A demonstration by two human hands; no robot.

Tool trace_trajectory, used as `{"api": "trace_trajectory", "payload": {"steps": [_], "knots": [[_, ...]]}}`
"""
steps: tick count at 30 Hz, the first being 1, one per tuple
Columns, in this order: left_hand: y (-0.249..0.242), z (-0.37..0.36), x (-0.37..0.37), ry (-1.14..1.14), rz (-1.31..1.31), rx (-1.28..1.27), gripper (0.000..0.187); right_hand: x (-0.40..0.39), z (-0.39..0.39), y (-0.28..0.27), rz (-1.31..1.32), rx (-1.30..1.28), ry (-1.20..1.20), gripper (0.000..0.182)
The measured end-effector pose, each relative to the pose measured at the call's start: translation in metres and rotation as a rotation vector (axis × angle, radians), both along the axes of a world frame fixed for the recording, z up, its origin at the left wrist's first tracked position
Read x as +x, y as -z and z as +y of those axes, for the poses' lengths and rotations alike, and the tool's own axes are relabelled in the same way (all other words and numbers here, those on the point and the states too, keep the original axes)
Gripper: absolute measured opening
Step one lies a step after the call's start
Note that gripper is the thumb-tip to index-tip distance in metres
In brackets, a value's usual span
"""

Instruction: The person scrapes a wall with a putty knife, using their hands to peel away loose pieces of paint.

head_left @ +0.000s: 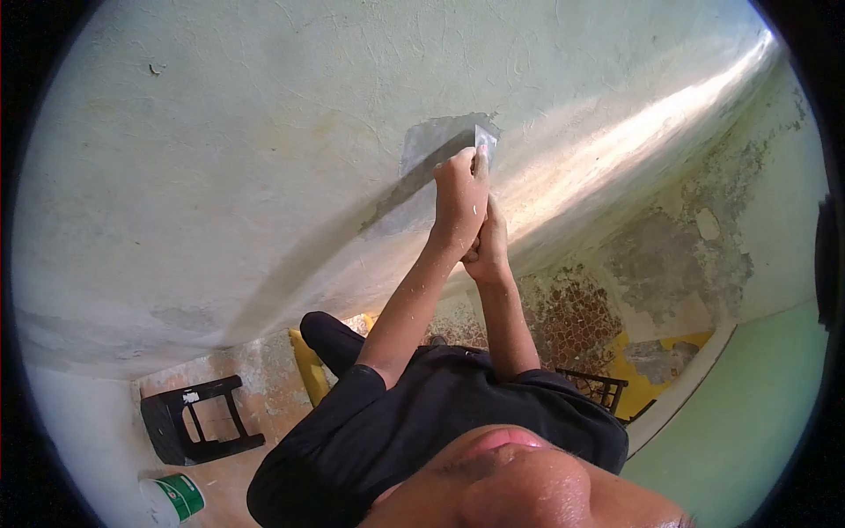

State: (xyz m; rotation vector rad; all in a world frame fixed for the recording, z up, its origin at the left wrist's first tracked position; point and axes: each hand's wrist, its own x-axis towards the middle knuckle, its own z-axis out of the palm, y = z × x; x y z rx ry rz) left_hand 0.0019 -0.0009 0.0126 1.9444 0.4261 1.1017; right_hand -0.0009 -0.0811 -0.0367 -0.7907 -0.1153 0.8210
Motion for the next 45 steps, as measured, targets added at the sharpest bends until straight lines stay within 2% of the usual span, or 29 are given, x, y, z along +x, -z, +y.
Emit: {"api": "trace_trajectory", "payload": {"steps": [2,12,15,19,20,23,25,27,29,31,37,42,45], "knots": [[-0.003,0.002,0.0,0.005,0.016,-0.018,0.041,0.005,0.0,0.003,0.039,0.058,-0.091,0.037],[-0.016,0.007,0.022,0.06,-0.038,-0.036,0.043,0.018,0.001,-0.021,0.023,0.131,-0.092,0.039],[-0.025,0.01,0.033,0.07,-0.037,0.026,0.041,0.027,0.015,-0.025,0.081,0.092,-0.009,0.04],[-0.054,0.003,0.075,0.167,-0.098,0.134,0.037,0.057,0.022,-0.051,-0.061,0.256,0.247,0.039],[-0.062,-0.003,0.081,0.165,-0.124,0.124,0.036,0.069,0.013,-0.053,-0.068,0.29,0.173,0.038],[-0.064,-0.013,0.078,0.193,-0.138,0.111,0.035,0.063,-0.003,-0.063,-0.047,0.236,0.207,0.03],[-0.05,-0.018,0.062,0.136,-0.073,0.008,0.035,0.05,-0.013,-0.051,-0.074,0.186,0.165,0.035],[-0.03,-0.016,0.044,0.084,-0.034,0.015,0.035,0.033,-0.016,-0.043,0.031,0.01,0.082,0.04],[-0.02,-0.012,0.023,0.043,0.009,0.014,0.035,0.026,-0.016,-0.015,0.028,0.033,-0.062,0.041],[-0.018,-0.008,0.007,0.029,0.046,0.0,0.036,0.015,-0.012,-0.011,0.072,0.091,-0.165,0.038],[-0.031,0.002,-0.004,0.018,0.247,0.013,0.038,0.002,-0.001,-0.02,0.169,0.171,-0.184,0.038],[-0.034,0.002,0.01,0.039,0.235,0.028,0.039,0.013,-0.004,-0.018,0.171,0.335,-0.255,0.041],[-0.034,0.006,0.015,0.01,0.234,0.075,0.038,0.014,0.003,-0.024,0.232,0.322,-0.239,0.041]]}}
